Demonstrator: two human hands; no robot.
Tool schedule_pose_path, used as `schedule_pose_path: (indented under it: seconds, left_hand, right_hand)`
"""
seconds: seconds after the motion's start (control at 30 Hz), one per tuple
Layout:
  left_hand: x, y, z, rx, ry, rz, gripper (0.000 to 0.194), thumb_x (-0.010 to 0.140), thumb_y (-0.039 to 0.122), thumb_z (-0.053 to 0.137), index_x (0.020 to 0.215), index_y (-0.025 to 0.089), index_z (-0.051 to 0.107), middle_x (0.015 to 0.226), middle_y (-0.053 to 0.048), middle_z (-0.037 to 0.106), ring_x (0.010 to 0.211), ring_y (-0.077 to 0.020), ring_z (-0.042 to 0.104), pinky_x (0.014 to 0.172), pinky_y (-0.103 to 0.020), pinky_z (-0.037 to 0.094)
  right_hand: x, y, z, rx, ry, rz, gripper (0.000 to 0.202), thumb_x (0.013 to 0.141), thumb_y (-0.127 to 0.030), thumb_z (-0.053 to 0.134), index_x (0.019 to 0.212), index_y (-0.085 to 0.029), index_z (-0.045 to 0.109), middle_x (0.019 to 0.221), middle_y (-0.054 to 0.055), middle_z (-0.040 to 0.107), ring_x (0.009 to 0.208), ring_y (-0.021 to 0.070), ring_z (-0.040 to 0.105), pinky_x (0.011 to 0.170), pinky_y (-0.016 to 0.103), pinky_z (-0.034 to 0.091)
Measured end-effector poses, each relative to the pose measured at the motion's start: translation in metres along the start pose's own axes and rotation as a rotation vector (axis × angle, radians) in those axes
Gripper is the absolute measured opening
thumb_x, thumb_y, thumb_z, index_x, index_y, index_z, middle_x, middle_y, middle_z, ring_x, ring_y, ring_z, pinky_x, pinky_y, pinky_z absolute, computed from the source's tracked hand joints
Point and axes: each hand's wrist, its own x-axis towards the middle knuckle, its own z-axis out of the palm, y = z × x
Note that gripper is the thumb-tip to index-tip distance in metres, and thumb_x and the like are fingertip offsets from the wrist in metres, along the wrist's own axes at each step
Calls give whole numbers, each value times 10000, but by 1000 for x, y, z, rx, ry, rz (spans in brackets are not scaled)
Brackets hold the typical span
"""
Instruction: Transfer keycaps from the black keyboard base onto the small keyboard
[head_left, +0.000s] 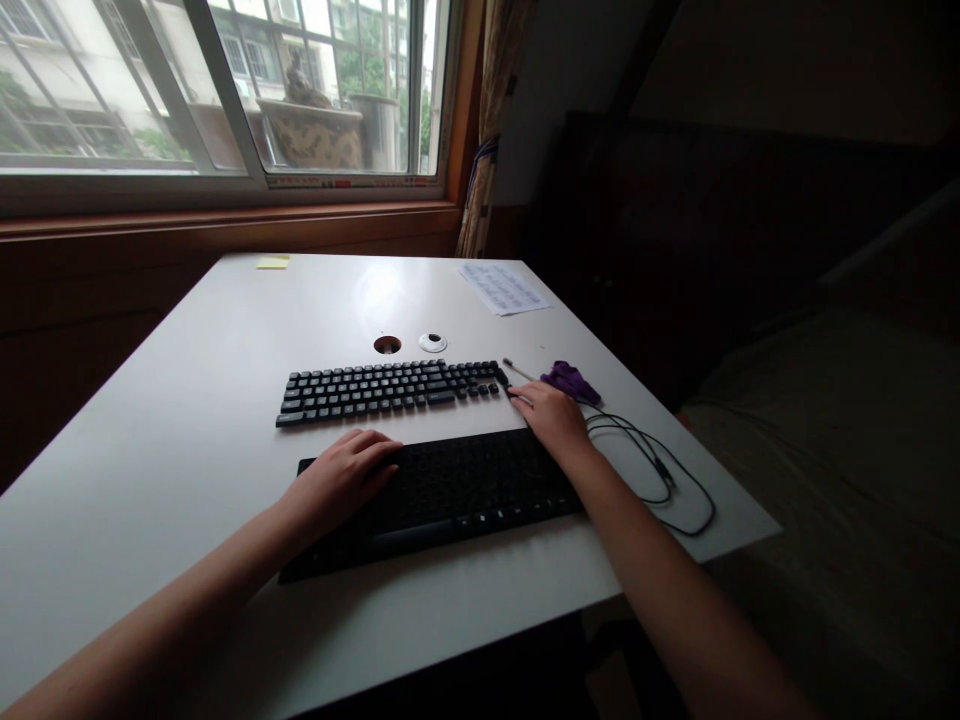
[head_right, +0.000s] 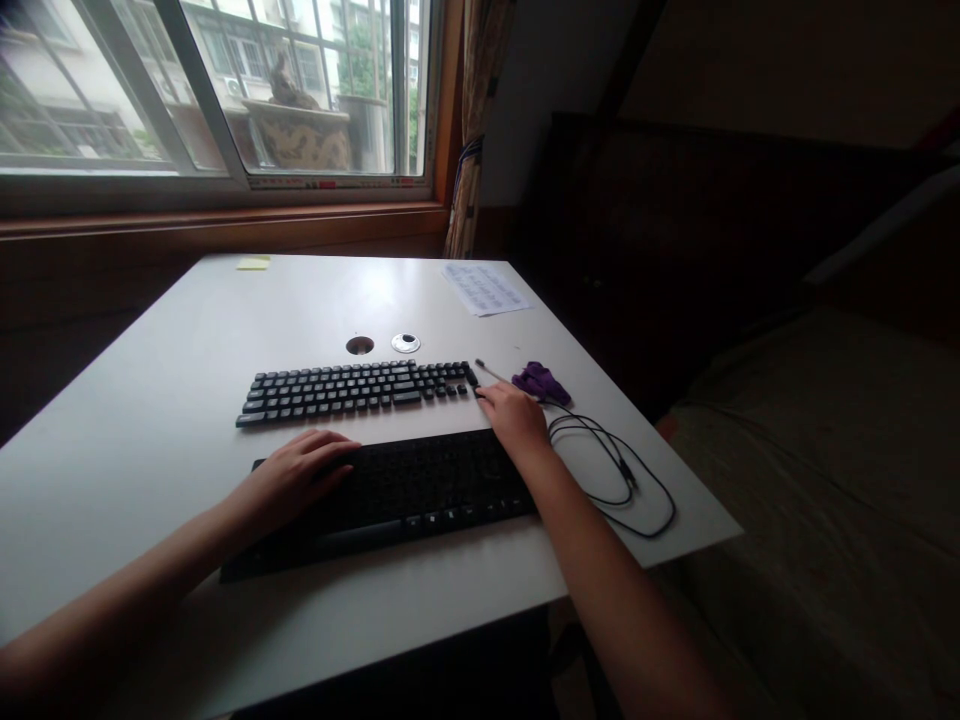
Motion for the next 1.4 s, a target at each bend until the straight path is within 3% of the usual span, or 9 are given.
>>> schedule_pose_path:
  seconds: [1.4]
  left_hand:
    - [-1,-2,1,0,0,6,284,971,321,497,1212,216,603,1128,-84,640,1006,-219,611,896,-401,539]
  right_hand:
    - [0,0,3,8,15,-28,253,904,-281,573,1109,-283,720,1133,13,711,1002,200,659,890,296,495]
